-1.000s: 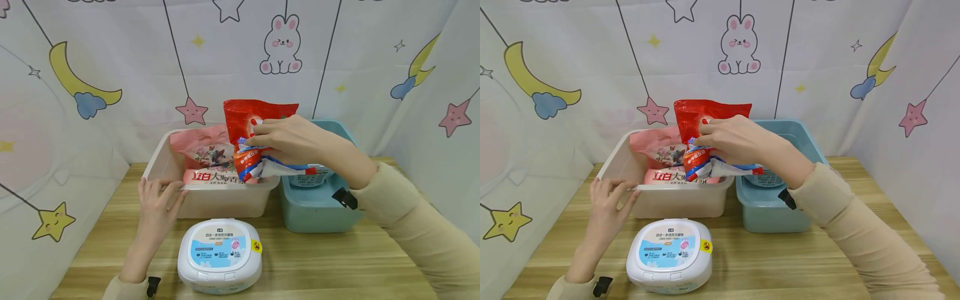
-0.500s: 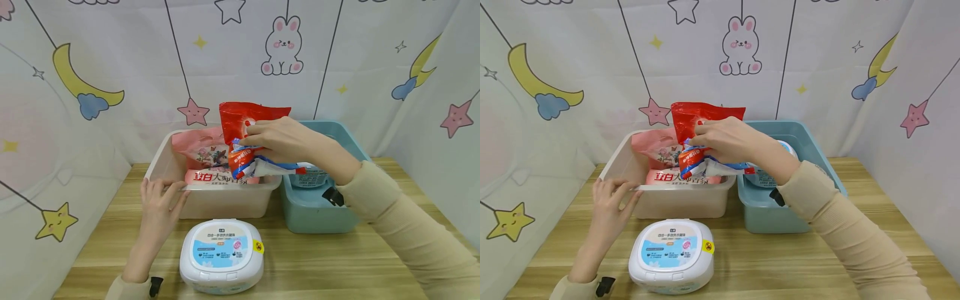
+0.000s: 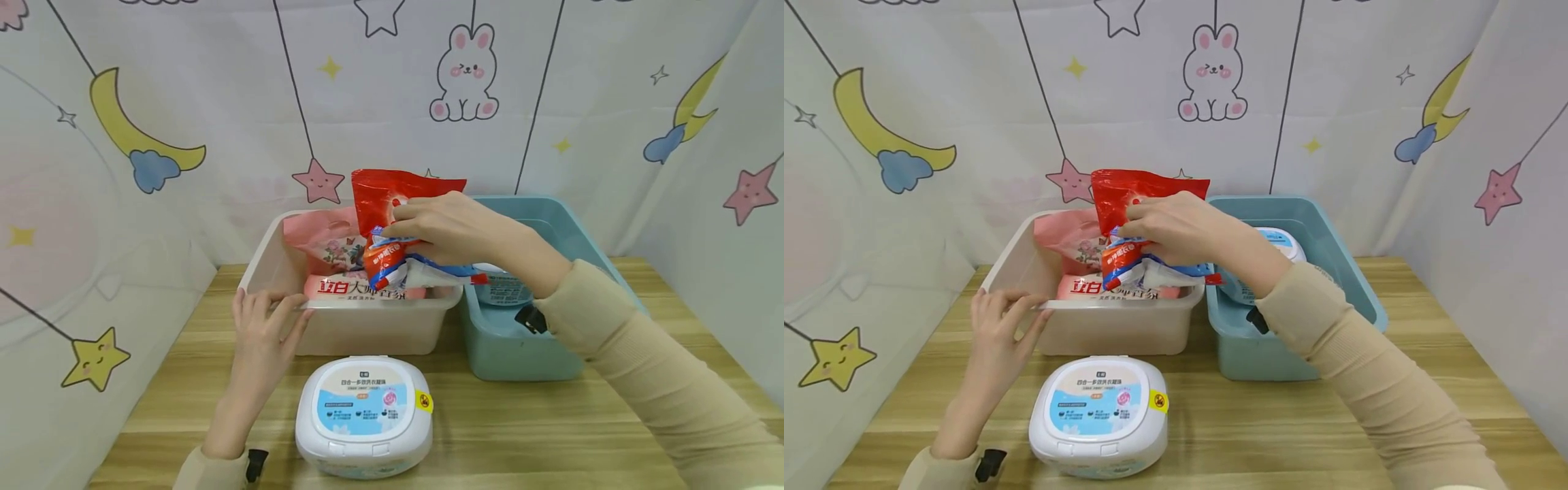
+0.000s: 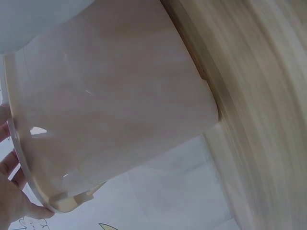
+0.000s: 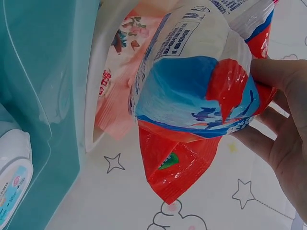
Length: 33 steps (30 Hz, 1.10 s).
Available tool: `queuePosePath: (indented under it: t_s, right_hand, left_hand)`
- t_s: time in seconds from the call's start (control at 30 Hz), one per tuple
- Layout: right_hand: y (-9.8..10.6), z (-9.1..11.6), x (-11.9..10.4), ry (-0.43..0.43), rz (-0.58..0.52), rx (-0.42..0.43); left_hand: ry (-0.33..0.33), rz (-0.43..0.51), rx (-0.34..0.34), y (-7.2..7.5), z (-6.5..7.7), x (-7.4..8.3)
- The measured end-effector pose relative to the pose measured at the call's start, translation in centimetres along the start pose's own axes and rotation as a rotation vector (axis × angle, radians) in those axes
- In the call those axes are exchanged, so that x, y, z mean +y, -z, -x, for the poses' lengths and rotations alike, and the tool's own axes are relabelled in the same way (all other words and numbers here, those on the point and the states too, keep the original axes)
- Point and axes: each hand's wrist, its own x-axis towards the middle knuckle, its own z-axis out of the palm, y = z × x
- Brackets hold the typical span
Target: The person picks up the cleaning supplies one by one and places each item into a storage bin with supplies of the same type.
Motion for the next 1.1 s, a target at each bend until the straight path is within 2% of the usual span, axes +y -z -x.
queuePosePath:
  t_s: [0.23,0.5,1.1]
  right_hand:
    - [-0.4,-0.7,0.0,-0.021,-0.019,-0.031]
    - [-0.8,-1.9,-0.1,-0.005,-0.018,-0.068]
    - [-2.6,-4.2,0.6,-0.088,-0.096,-0.215]
  left_hand:
    - [0.002,0.006,0.0,-0.2,0.0,0.0]
    - [0.005,0.007,0.013,0.0,0.1,-0.1]
    - [0.024,-0.008,-0.032,0.2,-0.2,0.1]
